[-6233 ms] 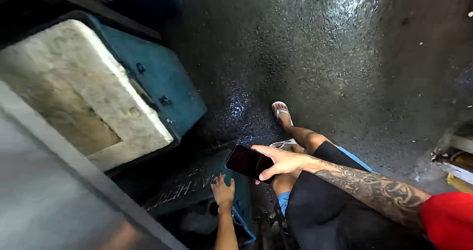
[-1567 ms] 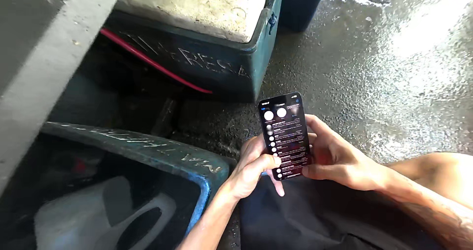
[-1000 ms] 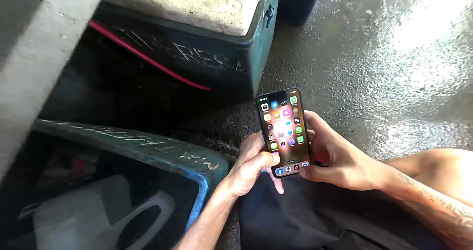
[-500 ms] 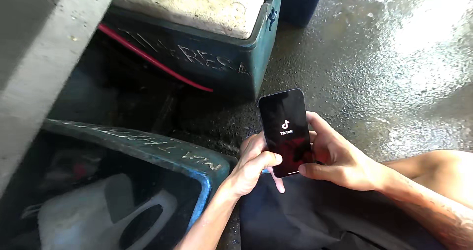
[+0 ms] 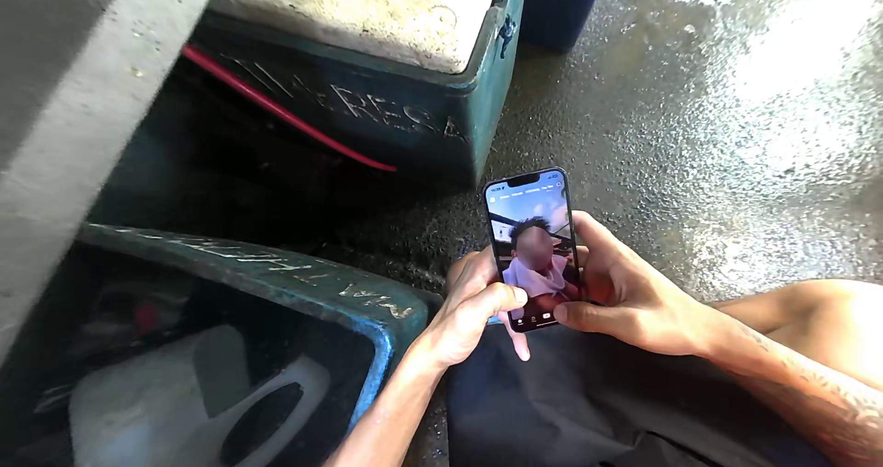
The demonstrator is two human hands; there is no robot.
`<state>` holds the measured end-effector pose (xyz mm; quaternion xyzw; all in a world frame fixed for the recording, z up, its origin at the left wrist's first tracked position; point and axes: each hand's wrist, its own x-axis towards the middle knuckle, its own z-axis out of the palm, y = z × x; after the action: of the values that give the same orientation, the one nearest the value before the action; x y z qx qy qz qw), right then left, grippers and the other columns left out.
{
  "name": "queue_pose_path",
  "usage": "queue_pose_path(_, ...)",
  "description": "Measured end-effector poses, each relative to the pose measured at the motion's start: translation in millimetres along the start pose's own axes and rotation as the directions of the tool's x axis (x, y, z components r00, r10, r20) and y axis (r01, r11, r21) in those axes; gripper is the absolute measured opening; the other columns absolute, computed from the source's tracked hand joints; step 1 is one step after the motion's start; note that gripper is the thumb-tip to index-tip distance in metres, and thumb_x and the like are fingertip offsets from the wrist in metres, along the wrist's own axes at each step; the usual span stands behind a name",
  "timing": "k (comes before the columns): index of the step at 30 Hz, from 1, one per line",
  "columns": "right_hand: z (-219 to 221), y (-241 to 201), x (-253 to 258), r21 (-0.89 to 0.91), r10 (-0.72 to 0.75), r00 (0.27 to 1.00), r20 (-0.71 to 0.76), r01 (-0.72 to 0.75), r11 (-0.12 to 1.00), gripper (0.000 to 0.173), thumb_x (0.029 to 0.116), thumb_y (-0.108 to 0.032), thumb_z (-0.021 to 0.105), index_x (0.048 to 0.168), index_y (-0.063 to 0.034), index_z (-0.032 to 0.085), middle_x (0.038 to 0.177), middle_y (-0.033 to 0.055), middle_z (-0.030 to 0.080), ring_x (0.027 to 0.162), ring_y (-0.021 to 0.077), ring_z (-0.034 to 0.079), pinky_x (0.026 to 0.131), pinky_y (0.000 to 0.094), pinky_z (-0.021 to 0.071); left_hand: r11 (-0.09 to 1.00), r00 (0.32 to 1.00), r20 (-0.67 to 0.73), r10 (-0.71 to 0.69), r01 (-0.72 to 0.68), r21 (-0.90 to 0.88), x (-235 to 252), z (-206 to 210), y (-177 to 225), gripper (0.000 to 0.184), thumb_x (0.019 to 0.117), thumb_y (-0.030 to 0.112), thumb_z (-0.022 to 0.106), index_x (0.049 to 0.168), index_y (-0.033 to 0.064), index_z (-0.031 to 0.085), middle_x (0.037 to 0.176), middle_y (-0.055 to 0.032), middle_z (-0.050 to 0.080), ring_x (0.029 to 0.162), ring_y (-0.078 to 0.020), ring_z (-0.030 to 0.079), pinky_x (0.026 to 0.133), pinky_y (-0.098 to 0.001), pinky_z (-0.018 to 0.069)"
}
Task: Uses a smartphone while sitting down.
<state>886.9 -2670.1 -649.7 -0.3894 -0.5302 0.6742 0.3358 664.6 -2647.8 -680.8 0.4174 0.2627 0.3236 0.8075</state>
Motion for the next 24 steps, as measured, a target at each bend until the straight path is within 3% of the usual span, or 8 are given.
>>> queue_pose_path(8,-0.5,-0.3,-0.2,-0.01,0.012,1.0,-0.002,-0.012,1.0,0.066,0.0883,-0.005,0.067,0.145,-0.0153,0.037,0.115,0.0044,0.071,0.1,0.0128,0.072,0.084,0.0264,0.0616,1.0,1.0,-0.019,-0.001,0.0,-0.01,-0.3,1.0,0.4,0.023,0.0919,0.015,0.055,0.113,0.013,0.063,0.098,-0.0038,0.073,0.076,-0.0125,0.074,0.055,-0.0293,0.0625)
queue_pose_path(16,-2.1,1.0,-0.4,-0.002,0.013,1.0,0.018,-0.013,1.0,0.072,0.083,0.001,0.064,0.146,-0.0147,0.035,0.116,0.006,0.07,0.101,0.0147,0.072,0.084,0.0283,0.0617,1.0,1.0,-0.014,-0.007,0.006,-0.028,-0.2,1.1,0.2,0.022,0.0938,0.016,0.052,0.112,0.0127,0.063,0.098,-0.005,0.073,0.075,-0.0131,0.074,0.054,-0.0289,0.0618)
queue_pose_path(20,1.2,-1.0,0.3,-0.027,0.007,0.999,-0.053,-0.009,1.0,0.051,0.0994,-0.014,0.062,0.145,-0.0128,0.04,0.113,0.0044,0.072,0.098,0.0124,0.073,0.085,0.0256,0.0622,0.999,0.998,-0.045,-0.054,0.054,-0.003,0.5,2.9,1.3,0.023,0.0926,0.011,0.049,0.112,0.011,0.062,0.096,-0.0049,0.073,0.072,-0.0131,0.073,0.054,-0.0287,0.0621)
queue_pose_path(24,3.2,-0.6,1.3,-0.09,-0.002,0.991,-0.135,-0.01,0.996,0.036,0.1047,-0.019,0.054,0.14,-0.0133,0.048,0.105,0.001,0.073,0.092,0.0084,0.072,0.08,0.0214,0.0605,0.998,0.998,-0.025,-0.056,0.056,0.007,0.4,3.3,1.3,0.023,0.0928,0.01,0.048,0.112,0.0112,0.062,0.098,-0.0037,0.073,0.073,-0.0124,0.073,0.054,-0.0283,0.0621)
